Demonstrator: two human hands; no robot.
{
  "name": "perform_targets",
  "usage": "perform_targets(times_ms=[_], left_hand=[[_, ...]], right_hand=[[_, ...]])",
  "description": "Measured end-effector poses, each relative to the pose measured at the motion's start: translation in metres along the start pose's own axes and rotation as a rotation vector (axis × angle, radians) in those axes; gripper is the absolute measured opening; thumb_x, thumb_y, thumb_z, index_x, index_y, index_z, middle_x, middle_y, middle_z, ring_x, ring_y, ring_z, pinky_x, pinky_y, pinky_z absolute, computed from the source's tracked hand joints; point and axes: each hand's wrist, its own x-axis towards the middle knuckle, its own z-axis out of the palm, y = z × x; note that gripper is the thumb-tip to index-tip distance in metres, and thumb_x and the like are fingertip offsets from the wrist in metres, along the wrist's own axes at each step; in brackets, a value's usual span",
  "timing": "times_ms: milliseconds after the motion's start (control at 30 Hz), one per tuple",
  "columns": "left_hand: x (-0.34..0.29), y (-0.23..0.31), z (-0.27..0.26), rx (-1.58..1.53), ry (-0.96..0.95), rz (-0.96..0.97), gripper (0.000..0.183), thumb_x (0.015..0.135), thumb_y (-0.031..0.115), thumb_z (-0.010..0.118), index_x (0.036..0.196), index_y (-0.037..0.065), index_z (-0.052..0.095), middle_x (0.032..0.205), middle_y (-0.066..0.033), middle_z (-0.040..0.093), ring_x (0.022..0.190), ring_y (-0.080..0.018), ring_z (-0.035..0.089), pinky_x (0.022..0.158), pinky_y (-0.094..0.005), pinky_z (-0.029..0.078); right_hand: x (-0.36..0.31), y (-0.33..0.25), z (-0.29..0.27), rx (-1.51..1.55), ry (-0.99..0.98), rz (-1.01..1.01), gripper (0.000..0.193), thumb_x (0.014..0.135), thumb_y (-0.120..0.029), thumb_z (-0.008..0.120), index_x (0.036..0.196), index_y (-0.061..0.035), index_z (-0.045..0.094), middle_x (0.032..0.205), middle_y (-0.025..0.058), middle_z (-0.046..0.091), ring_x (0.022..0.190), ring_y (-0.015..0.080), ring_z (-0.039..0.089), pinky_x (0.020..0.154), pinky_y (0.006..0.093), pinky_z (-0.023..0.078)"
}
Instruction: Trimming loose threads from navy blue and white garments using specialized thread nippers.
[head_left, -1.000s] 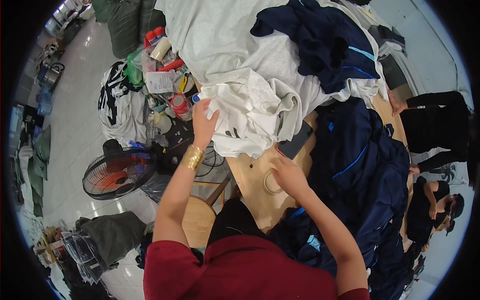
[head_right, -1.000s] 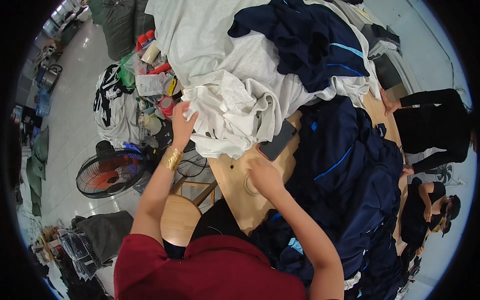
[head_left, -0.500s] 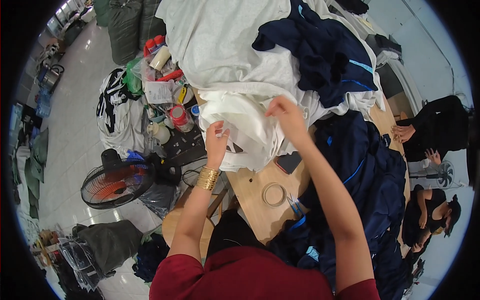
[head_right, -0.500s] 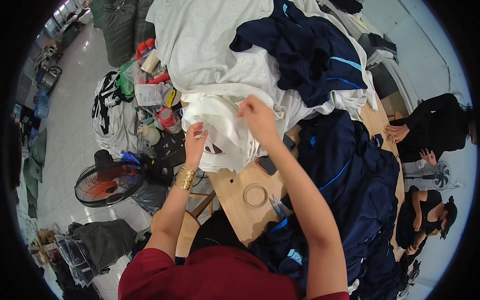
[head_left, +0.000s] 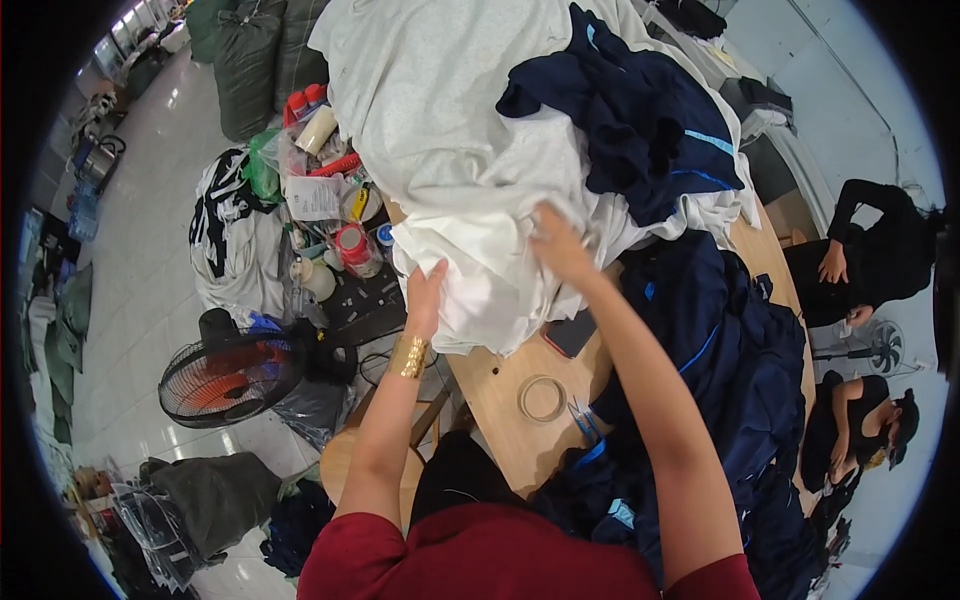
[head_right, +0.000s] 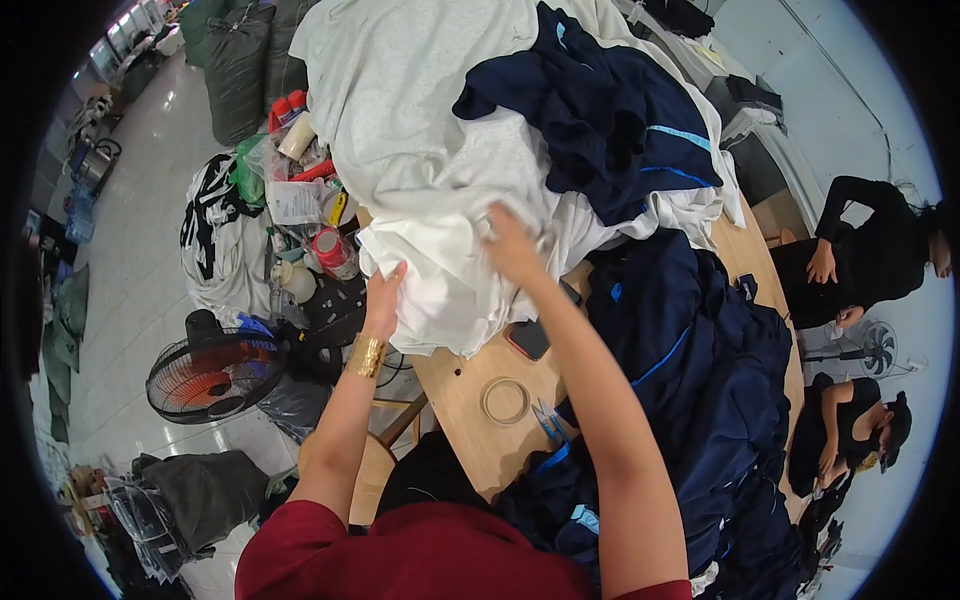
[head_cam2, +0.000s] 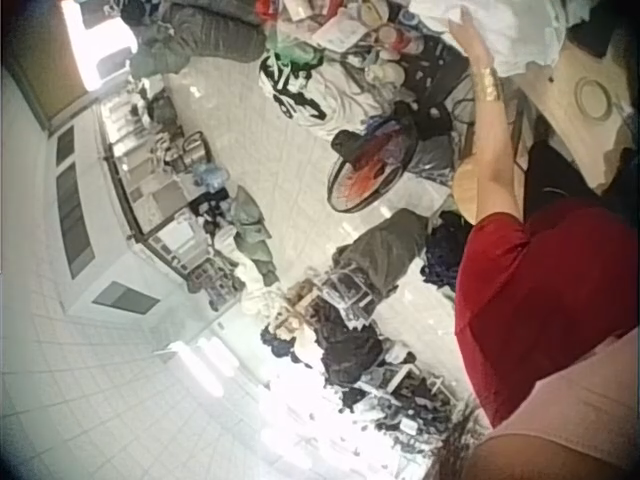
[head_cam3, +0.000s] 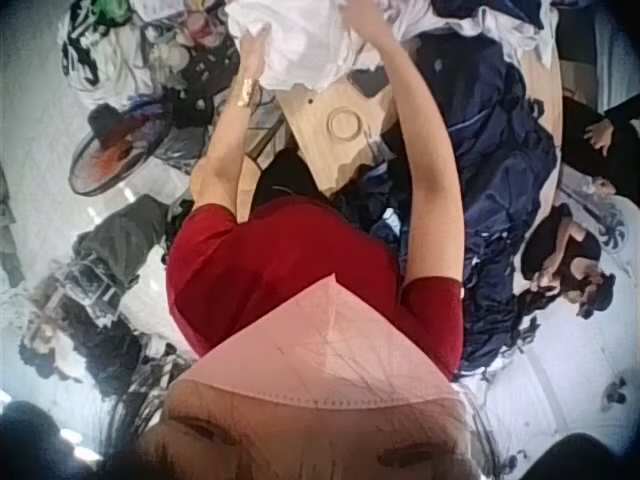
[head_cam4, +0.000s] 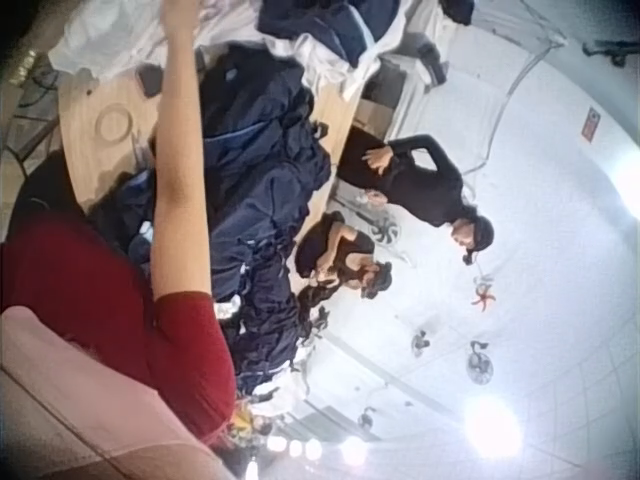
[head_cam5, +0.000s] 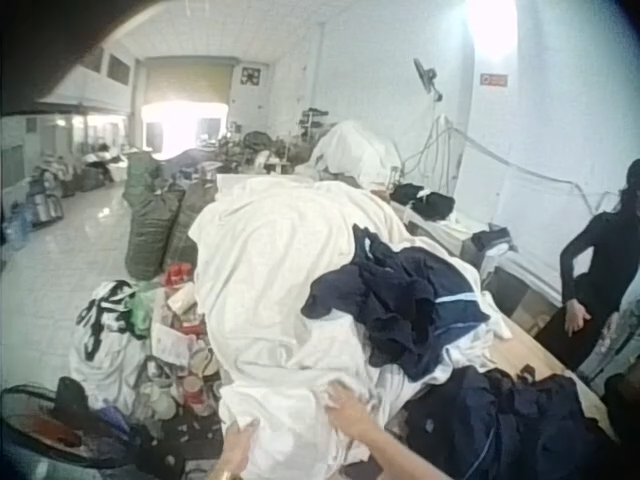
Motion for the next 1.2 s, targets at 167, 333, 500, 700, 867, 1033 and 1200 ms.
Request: perform_targets(times_ms=[167, 333, 500, 700, 867, 1033, 1200], left_hand=[[-0.074, 0.0, -0.008, 0.114, 0.139, -0.126, 0.03, 0.093, 0.031, 0.055, 0.104, 0.002, 0.057, 0.071, 0.003, 0.056, 0.054, -0.0035, 0.049, 0.045, -0.019, 0.037], [-0.086, -0.027, -0.028, 0.216, 0.168, -0.017, 0.031, 0.091, 0.03, 0.057, 0.097, 0.0, 0.06, 0.069, 0.0005, 0.057, 0.054, -0.0062, 0.046, 0.049, -0.0228, 0.037], [-0.073, -0.036, -0.031, 0.557, 0.183, 0.087, 0.033, 0.082, 0.019, 0.066, 0.104, -0.002, 0.054, 0.086, -0.0095, 0.056, 0.069, -0.0171, 0.047, 0.066, -0.0315, 0.041], [-0.053, 0.006, -0.016, 0.363, 0.248, 0.217, 0.035, 0.082, 0.019, 0.067, 0.11, 0.002, 0.055, 0.104, -0.01, 0.047, 0.088, -0.0189, 0.046, 0.08, -0.03, 0.041], [0.01, 0.02, -0.019, 0.852, 0.597, 0.616, 0.031, 0.085, 0.029, 0.064, 0.102, 0.003, 0.063, 0.087, -0.0105, 0.062, 0.081, -0.0174, 0.055, 0.079, -0.0301, 0.044], [0.03, 0.034, -0.012, 0.65, 0.038, 0.028, 0.036, 0.084, 0.036, 0.062, 0.082, 0.0, 0.06, 0.083, -0.0092, 0.061, 0.071, -0.0203, 0.053, 0.067, -0.0319, 0.043], [0.019, 0.048, 0.0, 0.414, -0.015, 0.338, 0.03, 0.079, 0.024, 0.069, 0.08, -0.002, 0.055, 0.089, -0.0103, 0.051, 0.083, -0.021, 0.05, 0.075, -0.0293, 0.04]], right_hand=[[0.024, -0.028, -0.024, -0.136, -0.057, 0.172, 0.067, 0.078, -0.012, 0.063, 0.137, -0.0071, 0.032, 0.13, 0.0238, 0.044, 0.119, 0.0378, 0.044, 0.099, 0.0385, 0.037], [0.01, -0.068, -0.007, -0.255, 0.156, 0.038, 0.035, 0.075, -0.015, 0.067, 0.105, -0.0073, 0.053, 0.094, 0.0117, 0.058, 0.096, 0.0294, 0.054, 0.084, 0.0417, 0.041], [-0.021, -0.056, 0.031, -0.685, 0.151, -0.258, 0.027, 0.072, -0.02, 0.07, 0.096, -0.0103, 0.061, 0.1, 0.0042, 0.058, 0.103, 0.0234, 0.053, 0.087, 0.0397, 0.042], [-0.008, -0.062, 0.008, 0.162, -0.214, 0.091, 0.014, 0.08, -0.015, 0.061, 0.086, -0.0033, 0.066, 0.078, 0.0075, 0.065, 0.076, 0.0207, 0.06, 0.073, 0.0289, 0.046], [-0.012, -0.092, -0.004, 0.227, -0.791, 0.201, 0.013, 0.08, -0.015, 0.06, 0.083, -0.0028, 0.066, 0.076, 0.0029, 0.064, 0.075, 0.0095, 0.056, 0.071, 0.0256, 0.044], [-0.008, -0.089, -0.019, 0.359, -0.864, 0.25, 0.013, 0.08, -0.015, 0.061, 0.082, -0.0028, 0.065, 0.074, 0.0023, 0.062, 0.073, 0.0087, 0.054, 0.07, 0.0262, 0.044], [-0.009, -0.056, -0.002, 0.02, -0.331, 0.08, 0.036, 0.079, -0.013, 0.062, 0.114, -0.0096, 0.055, 0.11, 0.0112, 0.058, 0.103, 0.0241, 0.055, 0.09, 0.0327, 0.042]])
